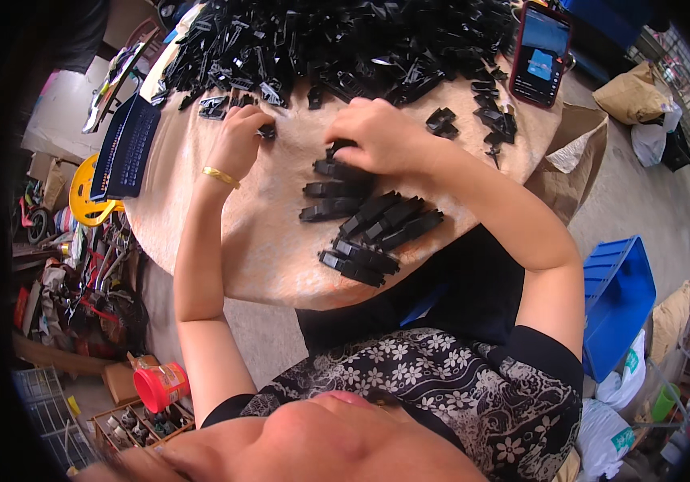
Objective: The person assembles plastic components by hand, attaching smaller plastic pieces onto plastic parts picked from a pile, and stacks the assembled items on the table.
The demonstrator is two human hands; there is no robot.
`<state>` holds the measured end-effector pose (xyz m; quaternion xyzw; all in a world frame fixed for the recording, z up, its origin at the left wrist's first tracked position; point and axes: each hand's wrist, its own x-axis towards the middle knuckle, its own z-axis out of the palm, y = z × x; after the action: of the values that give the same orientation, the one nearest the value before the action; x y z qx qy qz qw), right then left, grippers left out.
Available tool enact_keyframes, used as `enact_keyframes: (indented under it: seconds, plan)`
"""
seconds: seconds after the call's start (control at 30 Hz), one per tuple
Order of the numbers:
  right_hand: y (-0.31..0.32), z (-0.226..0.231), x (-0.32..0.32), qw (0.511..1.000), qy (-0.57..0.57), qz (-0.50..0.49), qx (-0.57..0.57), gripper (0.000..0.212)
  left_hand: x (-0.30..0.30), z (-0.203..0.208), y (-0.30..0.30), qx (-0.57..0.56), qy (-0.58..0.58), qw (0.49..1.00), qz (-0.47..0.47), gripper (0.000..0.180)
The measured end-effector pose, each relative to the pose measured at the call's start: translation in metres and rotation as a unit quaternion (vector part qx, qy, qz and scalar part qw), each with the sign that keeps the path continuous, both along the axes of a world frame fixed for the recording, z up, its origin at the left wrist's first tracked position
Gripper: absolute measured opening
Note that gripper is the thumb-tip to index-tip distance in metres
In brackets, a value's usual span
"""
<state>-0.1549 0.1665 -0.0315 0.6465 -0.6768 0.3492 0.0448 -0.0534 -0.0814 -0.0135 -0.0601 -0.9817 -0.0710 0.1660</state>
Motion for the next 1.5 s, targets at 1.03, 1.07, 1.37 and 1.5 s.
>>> enact_keyframes:
  seconds: [1.03,1.07,1.37,1.5]
  plan:
    - [0.011,0.006,-0.005,0.995,0.011,-0.1,0.022,0.021,0.011,-0.007,0.062,0.25,-0.065,0.966,0.023,0.023]
    - [0.014,0.008,-0.006,0.993,0.025,-0.11,0.029,0.02,0.011,-0.008,0.061,0.247,-0.06,0.966,0.034,0.022]
    - [0.001,0.003,-0.006,1.0,-0.006,-0.016,0.003,0.02,0.005,-0.013,0.061,0.3,-0.071,0.951,-0.036,0.021]
    - [0.005,-0.001,-0.005,0.997,0.055,-0.045,0.007,0.019,0.006,-0.009,0.067,0.31,-0.06,0.948,-0.042,0.021]
